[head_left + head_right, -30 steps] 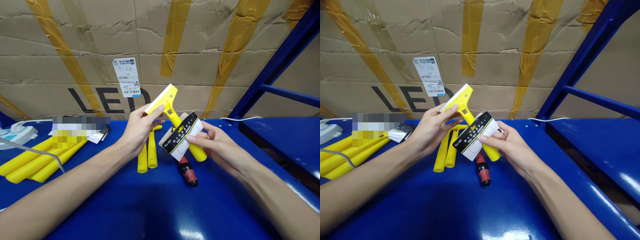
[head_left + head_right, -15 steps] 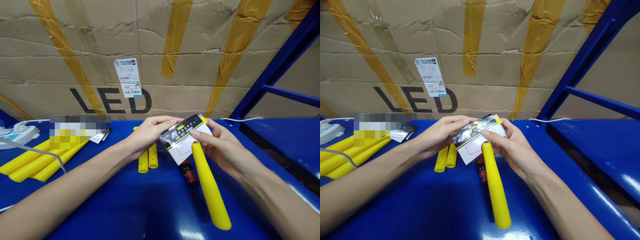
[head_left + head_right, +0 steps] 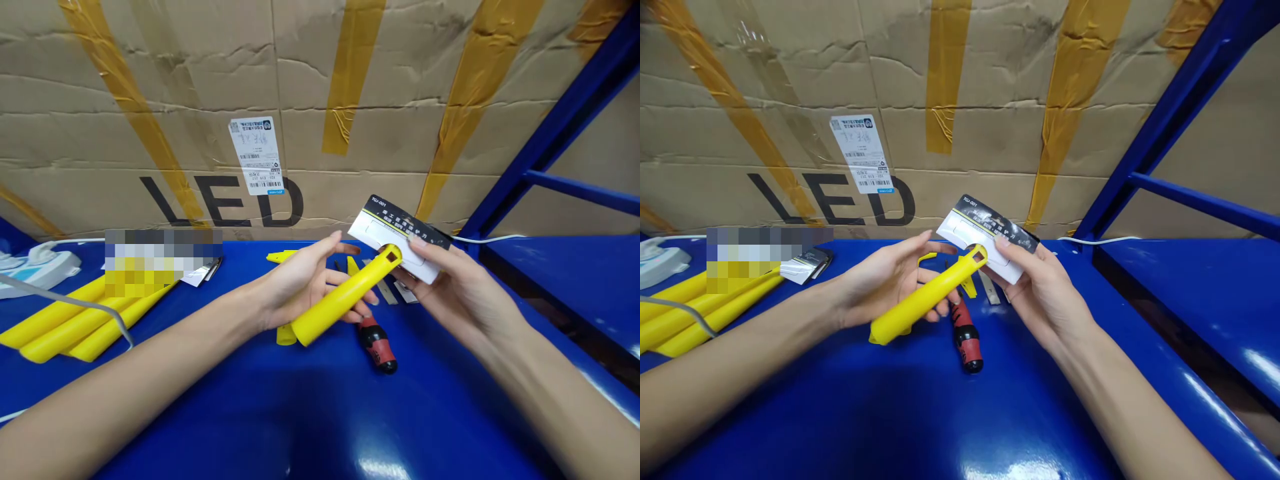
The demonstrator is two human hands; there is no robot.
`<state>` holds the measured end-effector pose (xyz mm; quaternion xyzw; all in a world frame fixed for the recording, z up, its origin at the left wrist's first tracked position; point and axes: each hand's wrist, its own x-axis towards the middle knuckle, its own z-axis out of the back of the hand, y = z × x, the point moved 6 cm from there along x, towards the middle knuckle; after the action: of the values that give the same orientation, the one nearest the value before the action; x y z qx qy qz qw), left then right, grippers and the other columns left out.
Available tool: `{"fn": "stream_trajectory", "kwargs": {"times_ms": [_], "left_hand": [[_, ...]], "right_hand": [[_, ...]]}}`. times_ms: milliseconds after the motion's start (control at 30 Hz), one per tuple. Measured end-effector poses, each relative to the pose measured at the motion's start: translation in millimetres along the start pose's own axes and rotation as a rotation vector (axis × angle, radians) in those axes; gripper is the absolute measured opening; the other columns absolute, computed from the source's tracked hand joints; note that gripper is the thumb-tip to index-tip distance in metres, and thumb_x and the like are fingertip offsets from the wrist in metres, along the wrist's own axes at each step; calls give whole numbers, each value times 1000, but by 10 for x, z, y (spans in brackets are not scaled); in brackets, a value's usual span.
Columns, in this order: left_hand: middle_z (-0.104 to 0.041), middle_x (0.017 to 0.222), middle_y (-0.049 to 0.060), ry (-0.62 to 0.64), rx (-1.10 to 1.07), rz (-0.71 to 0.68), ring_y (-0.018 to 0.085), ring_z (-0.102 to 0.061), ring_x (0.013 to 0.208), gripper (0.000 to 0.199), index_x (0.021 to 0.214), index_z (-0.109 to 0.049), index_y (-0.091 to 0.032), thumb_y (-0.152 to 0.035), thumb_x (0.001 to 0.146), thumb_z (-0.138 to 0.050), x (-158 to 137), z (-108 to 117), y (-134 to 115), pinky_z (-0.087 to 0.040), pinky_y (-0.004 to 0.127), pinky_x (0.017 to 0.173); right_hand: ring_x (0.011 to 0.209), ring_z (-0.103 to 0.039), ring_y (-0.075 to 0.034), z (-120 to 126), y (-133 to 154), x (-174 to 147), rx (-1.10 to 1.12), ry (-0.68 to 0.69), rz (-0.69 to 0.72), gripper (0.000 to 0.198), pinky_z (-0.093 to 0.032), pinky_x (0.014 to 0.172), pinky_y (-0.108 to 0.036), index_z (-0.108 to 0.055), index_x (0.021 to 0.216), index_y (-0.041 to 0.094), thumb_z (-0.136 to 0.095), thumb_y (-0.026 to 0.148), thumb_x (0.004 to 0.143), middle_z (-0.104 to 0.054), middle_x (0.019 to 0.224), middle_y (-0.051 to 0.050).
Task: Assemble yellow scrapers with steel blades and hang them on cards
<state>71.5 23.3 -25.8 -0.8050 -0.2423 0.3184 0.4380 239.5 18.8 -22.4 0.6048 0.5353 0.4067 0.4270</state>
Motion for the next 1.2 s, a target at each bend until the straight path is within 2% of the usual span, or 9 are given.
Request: {"fn": "stream_trajectory", "kwargs": {"times_ms": [100, 200, 300, 433, 600, 833, 933, 1033, 1200], "left_hand": [[-65, 71, 2, -90, 208, -49, 11, -55, 51, 47, 123, -53, -22, -54, 90, -60, -79, 77, -22, -44, 22, 50], [-56, 63, -6, -89, 450, -66, 9, -50, 50, 49, 125, -53, -23, -45, 85, -71, -209, 180, -13, -41, 21, 49], [-59, 63, -5, -104, 652, -109, 11, -54, 52, 55, 130, -54, -21, -41, 82, -73, -360, 353, -36, -46, 24, 51], [-68, 75, 1, -153, 733, -203, 14, -63, 59, 42, 120, -60, -20, -39, 85, -71, -590, 611, -119, -53, 27, 58], [-73, 89, 3, -388, 843, -249, 17, -70, 66, 38, 112, -64, -21, -42, 81, -74, -1033, 1011, -268, -56, 28, 62], [-78, 97, 5, -770, 1226, -382, 22, -71, 85, 33, 103, -74, -22, -48, 83, -70, -1904, 1572, -716, -52, 30, 78], [-78, 98, 6, -927, 1368, -394, 24, -69, 85, 34, 99, -77, -22, -51, 83, -69, -2207, 1758, -805, -49, 31, 74], [-78, 98, 8, -1001, 1449, -327, 26, -69, 85, 40, 99, -77, -20, -56, 84, -65, -2355, 1912, -774, -47, 32, 73], [-78, 101, 10, -1006, 1573, -203, 27, -69, 86, 39, 101, -77, -21, -51, 90, -56, -2450, 2075, -725, -45, 33, 75]], "right_hand": [[103, -71, -27, 45, -71, 26, -70, -19, -15, 27, -61, 82, -40, -70, 101, 28, -82, 34, 77, -76, 114, -4], [85, -73, -24, -1, -150, 36, -123, -4, -38, 36, -58, 70, -36, -71, 104, 27, -85, 38, 73, -77, 100, -4], [73, -70, -20, -127, -205, 55, -153, 23, -61, 31, -53, 59, -31, -73, 95, 25, -86, 39, 71, -76, 87, -3], [80, -70, -21, -389, -205, 171, -210, 77, -26, 29, -53, 64, -32, -74, 88, 24, -88, 40, 68, -76, 87, -4], [75, -67, -20, -954, -191, 435, -408, 227, 124, 29, -51, 67, -33, -74, 83, 21, -86, 44, 69, -76, 84, -5], [76, -65, -22, -2105, -257, 762, -724, 417, 388, 18, -48, 68, -35, -73, 80, 20, -72, 37, 84, -75, 81, -7], [74, -64, -21, -2548, -331, 839, -791, 484, 408, 16, -46, 65, -34, -73, 79, 18, -68, 32, 86, -75, 81, -8], [72, -62, -19, -2856, -470, 898, -849, 554, 364, 15, -44, 62, -32, -74, 76, 18, -69, 29, 85, -74, 77, -7], [69, -60, -18, -3135, -724, 985, -868, 582, 325, 15, -44, 61, -31, -76, 76, 18, -70, 31, 83, -71, 72, -6]]}}
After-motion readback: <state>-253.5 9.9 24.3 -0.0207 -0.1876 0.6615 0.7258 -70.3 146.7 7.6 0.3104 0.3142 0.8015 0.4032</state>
